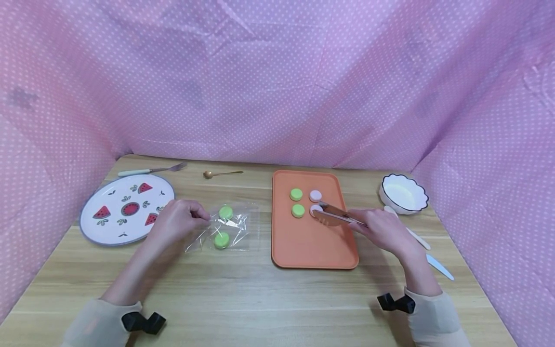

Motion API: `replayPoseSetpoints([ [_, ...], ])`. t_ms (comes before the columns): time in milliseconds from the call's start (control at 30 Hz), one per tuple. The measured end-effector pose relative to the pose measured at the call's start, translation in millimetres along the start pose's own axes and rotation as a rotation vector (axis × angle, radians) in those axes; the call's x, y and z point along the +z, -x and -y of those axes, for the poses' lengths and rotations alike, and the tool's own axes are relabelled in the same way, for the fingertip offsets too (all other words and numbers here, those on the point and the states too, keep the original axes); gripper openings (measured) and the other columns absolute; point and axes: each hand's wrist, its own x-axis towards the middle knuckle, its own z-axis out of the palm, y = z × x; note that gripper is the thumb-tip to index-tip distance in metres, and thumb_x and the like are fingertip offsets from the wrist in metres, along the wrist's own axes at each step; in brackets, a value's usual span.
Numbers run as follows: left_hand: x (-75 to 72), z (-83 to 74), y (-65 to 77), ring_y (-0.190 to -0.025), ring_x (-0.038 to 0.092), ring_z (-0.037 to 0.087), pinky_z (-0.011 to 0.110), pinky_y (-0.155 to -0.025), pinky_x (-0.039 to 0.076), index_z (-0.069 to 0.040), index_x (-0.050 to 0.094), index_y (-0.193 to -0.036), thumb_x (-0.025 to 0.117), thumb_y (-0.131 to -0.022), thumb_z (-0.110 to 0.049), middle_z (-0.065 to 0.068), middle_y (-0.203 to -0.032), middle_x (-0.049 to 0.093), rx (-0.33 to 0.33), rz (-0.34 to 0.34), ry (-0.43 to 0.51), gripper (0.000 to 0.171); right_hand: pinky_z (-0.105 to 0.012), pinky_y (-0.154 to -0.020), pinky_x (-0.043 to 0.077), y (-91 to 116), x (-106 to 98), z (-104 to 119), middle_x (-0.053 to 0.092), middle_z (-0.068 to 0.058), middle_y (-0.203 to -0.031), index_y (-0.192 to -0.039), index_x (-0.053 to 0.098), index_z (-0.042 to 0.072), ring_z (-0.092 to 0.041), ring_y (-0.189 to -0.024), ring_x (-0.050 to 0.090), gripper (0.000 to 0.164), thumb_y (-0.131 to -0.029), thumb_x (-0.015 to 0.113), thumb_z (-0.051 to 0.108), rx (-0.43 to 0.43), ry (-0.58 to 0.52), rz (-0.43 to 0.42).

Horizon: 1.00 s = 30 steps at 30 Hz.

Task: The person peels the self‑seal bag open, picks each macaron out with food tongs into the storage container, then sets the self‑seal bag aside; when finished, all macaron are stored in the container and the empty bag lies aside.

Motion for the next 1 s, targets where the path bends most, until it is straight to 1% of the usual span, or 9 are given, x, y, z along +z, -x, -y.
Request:
replayPoseSetpoints([
  [200, 0.0, 0.1, -0.6, -0.071, 0.059, 0.011, 0.028, -0.065, 0.042, -0.028, 0.071, -0.073, 0.078, -0.073, -0.023, -0.008, -0.077, 0.071, -0.001, 0.005, 0.0, 0.009, -0.026, -0.051, 0.033, -0.1, -0.5, 0.6, 0.053, 0.013, -0.066, -0.09, 0.06, 0.028, -0.008, -0.056, 0.043, 0.005, -0.09, 0.062, 0.032, 0.001, 0.004, -0.001],
  [500, 0.1, -0.3, 0.5, -0.079, 0.062, 0.012, 0.029, -0.07, 0.042, -0.029, 0.071, -0.074, 0.077, -0.074, -0.025, -0.009, -0.08, 0.072, 0.007, -0.01, -0.014, 0.008, -0.025, -0.05, 0.033, 0.0, -0.6, 0.7, 0.049, 0.014, -0.062, -0.092, 0.06, 0.028, -0.006, -0.055, 0.042, 0.006, -0.09, 0.062, 0.033, 0.001, -0.005, 0.014],
  [667, 0.5, 0.5, -0.1, -0.077, 0.062, 0.012, 0.029, -0.069, 0.042, -0.029, 0.07, -0.073, 0.078, -0.074, -0.025, -0.008, -0.08, 0.072, 0.012, -0.008, -0.015, 0.009, -0.025, -0.049, 0.032, 0.3, -0.7, 0.3, 0.046, 0.014, -0.06, -0.091, 0.059, 0.028, -0.006, -0.054, 0.041, 0.005, -0.09, 0.062, 0.032, 0.001, -0.002, 0.011],
  [933, 0.6, 1.2, 0.0, -0.077, 0.062, 0.012, 0.029, -0.069, 0.042, -0.03, 0.07, -0.073, 0.077, -0.074, -0.025, -0.009, -0.08, 0.072, 0.012, -0.008, -0.013, 0.009, -0.025, -0.05, 0.033, 0.6, -1.9, 0.5, 0.051, 0.014, -0.063, -0.095, 0.061, 0.027, -0.005, -0.055, 0.042, 0.008, -0.089, 0.063, 0.033, 0.005, -0.015, 0.015],
  [1000, 0.7, 0.8, 0.3, -0.078, 0.062, 0.011, 0.029, -0.07, 0.043, -0.029, 0.071, -0.074, 0.077, -0.074, -0.025, -0.01, -0.079, 0.072, 0.001, -0.01, -0.006, 0.008, -0.025, -0.051, 0.035, 1.2, -3.0, -0.4, 0.055, 0.014, -0.065, -0.101, 0.064, 0.025, -0.004, -0.056, 0.045, 0.015, -0.089, 0.063, 0.034, 0.001, -0.024, 0.009],
])
